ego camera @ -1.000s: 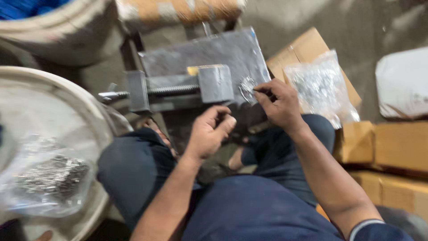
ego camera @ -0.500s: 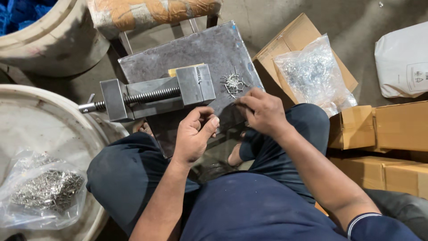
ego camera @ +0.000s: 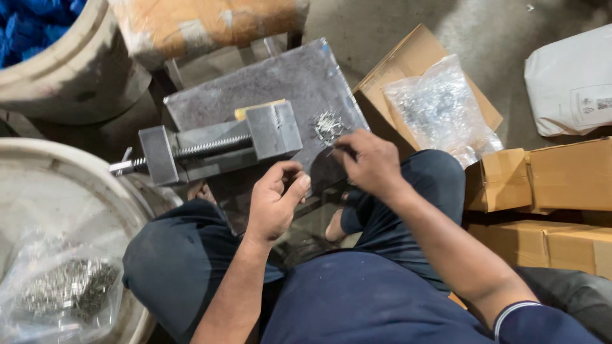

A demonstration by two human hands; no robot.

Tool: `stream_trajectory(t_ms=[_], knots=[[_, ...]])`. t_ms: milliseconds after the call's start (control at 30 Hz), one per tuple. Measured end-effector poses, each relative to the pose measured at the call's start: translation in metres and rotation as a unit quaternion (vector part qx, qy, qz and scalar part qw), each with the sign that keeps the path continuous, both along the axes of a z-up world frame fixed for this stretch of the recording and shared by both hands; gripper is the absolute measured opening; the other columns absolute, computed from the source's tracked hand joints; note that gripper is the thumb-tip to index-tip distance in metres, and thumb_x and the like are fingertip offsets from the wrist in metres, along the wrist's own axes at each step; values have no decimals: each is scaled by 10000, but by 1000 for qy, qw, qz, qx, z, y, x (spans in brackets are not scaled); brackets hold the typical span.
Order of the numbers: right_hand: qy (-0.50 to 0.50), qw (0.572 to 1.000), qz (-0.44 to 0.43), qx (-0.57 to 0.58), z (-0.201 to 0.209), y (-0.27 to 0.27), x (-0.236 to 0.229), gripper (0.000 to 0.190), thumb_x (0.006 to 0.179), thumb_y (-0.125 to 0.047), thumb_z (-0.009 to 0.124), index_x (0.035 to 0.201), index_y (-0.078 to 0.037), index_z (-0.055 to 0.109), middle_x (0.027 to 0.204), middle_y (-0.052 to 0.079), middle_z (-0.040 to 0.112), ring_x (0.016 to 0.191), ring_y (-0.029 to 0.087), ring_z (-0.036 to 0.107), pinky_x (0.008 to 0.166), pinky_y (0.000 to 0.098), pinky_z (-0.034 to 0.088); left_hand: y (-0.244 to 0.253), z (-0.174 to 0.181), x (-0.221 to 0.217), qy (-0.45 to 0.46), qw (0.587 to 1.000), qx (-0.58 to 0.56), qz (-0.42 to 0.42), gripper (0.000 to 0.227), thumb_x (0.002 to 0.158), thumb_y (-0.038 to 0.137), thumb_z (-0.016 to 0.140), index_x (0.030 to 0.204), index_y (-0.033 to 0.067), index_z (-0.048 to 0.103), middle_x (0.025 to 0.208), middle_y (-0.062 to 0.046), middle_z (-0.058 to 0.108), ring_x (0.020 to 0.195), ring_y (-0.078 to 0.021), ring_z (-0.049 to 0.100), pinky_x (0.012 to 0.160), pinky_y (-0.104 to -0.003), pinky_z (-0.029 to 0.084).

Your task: The person sits on the floor and repeatedly picks up small metal fasteners from a plastic bag. They place each fastener into a metal jig, tighten the screw mechanism to secure it, and then remove the fastener to place it on a metal plate. The process is repeated continuously.

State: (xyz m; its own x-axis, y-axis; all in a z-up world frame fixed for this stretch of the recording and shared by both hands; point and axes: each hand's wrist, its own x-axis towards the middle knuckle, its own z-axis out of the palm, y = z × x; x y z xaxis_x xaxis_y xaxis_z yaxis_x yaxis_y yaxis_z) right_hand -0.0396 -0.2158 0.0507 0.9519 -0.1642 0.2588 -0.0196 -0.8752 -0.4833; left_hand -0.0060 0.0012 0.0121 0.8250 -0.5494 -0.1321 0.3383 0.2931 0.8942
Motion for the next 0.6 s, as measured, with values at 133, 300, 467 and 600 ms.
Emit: stream_trajectory(t_ms=[133,300,467,600], knots=[[-12,999,3,-34,12,-3,2,141,841,-251,798,916,-145,740,905,78,713,791,306,703,683,414,553,-11,5,1,-11,999,39,7,203,951,68,667,1117,-45,641,863,-45,656,747,-112,608,677,-253,512],[-76,992,70,75,30,9,-9,106,895,-186,763,928,-104,706,887,86,676,794,301,686,694,401,549,-10,-13,-2,-71,989,126,27,273,953,113,609,1194,-15,618,891,-36,723,795,-71,642,707,-219,502],[-54,979,118,160,40,30,-10,113,896,-173,770,945,-89,714,872,89,669,765,291,681,677,379,543,-12,-11,0,-57,995,86,-5,258,1045,146,552,1137,-37,709,862,-65,705,741,-111,601,664,-255,487],[-31,963,100,249,29,40,2,133,879,-151,764,973,-65,726,909,89,719,794,225,703,720,316,561,-6,-6,1,-133,984,119,24,242,1044,159,542,1098,-22,693,931,-26,709,863,-89,617,787,-252,524]])
